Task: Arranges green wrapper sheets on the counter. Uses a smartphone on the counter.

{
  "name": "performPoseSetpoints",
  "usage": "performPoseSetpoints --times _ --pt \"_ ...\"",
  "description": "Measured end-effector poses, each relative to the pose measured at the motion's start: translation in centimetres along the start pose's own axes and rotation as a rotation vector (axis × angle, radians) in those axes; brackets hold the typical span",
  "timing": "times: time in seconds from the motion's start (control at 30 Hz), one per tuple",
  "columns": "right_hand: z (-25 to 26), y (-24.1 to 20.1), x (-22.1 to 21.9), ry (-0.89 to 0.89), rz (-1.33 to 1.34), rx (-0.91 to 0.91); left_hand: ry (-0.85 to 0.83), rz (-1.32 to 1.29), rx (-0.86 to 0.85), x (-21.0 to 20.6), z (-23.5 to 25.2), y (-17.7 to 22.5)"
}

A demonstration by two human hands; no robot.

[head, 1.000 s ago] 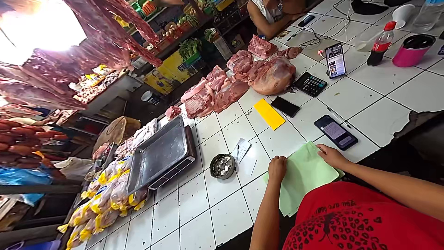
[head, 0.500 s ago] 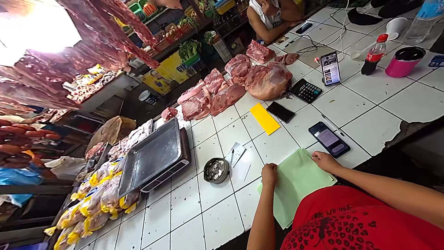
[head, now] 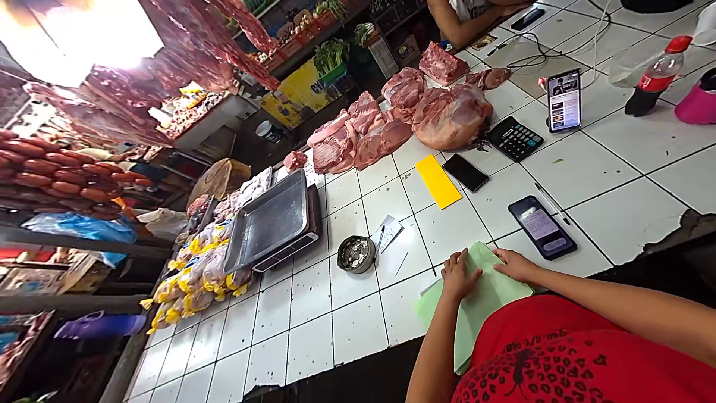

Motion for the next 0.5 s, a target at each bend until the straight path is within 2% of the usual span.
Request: performPoseSetpoints --times 0.1,0.17,0.33,0.5 --pt "-0.3 -1.1 0.7 -0.001 0.01 0.064 0.027 0.048 0.091 1.0 -0.9 -1.2" --pt "-0.4 -1.4 1.9 0.023 -0.016 0.065 -0.014 0.072 0.154 1.4 -1.5 -2.7" --pt "0.0 0.6 4.8 0.143 -0.077 -0.061 -0.073 0.107 0.209 0.6 -3.7 -5.1" --pt "0.7 -0.3 2.9 -0.02 -0.094 -0.068 -0.018 0.061 0.237 -1.4 -5.4 -5.9"
Point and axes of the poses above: each hand's wrist, its own z-axis towards the middle knuckle, its own x-axis out of the back of the hand, y = z × x, the point moved 8 cm from there along z, towards the middle knuckle, and after that the axes turned 14 degrees about -y, right-handed, at the moved point
